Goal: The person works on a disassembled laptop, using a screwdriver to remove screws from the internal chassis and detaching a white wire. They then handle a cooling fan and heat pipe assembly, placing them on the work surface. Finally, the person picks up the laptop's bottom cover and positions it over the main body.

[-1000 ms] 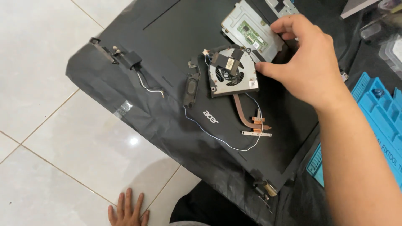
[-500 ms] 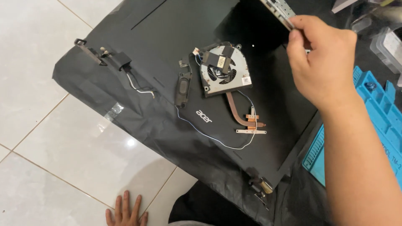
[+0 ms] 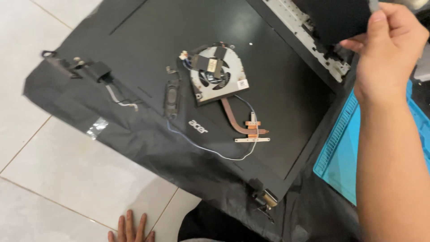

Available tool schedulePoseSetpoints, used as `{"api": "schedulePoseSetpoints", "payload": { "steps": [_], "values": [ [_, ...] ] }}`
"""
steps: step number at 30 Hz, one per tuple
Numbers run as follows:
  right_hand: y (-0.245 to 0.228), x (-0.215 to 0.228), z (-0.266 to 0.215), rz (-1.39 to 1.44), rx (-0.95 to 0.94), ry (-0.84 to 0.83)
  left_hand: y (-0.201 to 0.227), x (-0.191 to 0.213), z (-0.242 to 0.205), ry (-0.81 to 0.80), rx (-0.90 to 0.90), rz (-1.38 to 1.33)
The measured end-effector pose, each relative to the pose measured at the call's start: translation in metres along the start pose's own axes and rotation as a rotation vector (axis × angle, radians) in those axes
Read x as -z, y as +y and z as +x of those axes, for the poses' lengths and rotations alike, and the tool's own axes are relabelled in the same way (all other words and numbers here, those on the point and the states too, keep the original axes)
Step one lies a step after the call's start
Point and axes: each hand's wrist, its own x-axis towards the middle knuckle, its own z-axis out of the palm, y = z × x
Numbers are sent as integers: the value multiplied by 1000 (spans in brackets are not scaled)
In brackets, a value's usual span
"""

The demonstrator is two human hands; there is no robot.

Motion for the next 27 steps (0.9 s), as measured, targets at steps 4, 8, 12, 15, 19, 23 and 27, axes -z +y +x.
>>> {"api": "schedulePoseSetpoints", "payload": {
  "steps": [4, 8, 12, 15, 19, 23, 27],
  "values": [
    [46, 45, 6, -139, 66, 82, -14, -19, -8, -158, 35, 95],
    [68, 60, 9, -285, 190, 38, -31, -59, -22, -166, -26, 149],
    [62, 49, 6, -430, 248, -55, -25, -64, -21, 124, -112, -99],
    [42, 37, 1, -562, 245, -123, -20, -57, -19, 104, -91, -36],
    [22, 30, -4, -662, 252, -200, -13, -49, -18, 86, -57, 34],
    [11, 21, -9, -598, 273, -258, -17, -42, -18, 2, 7, 89],
    [1, 17, -19, -778, 431, -189, 0, -17, -5, -46, 26, 52]
  ]
}}
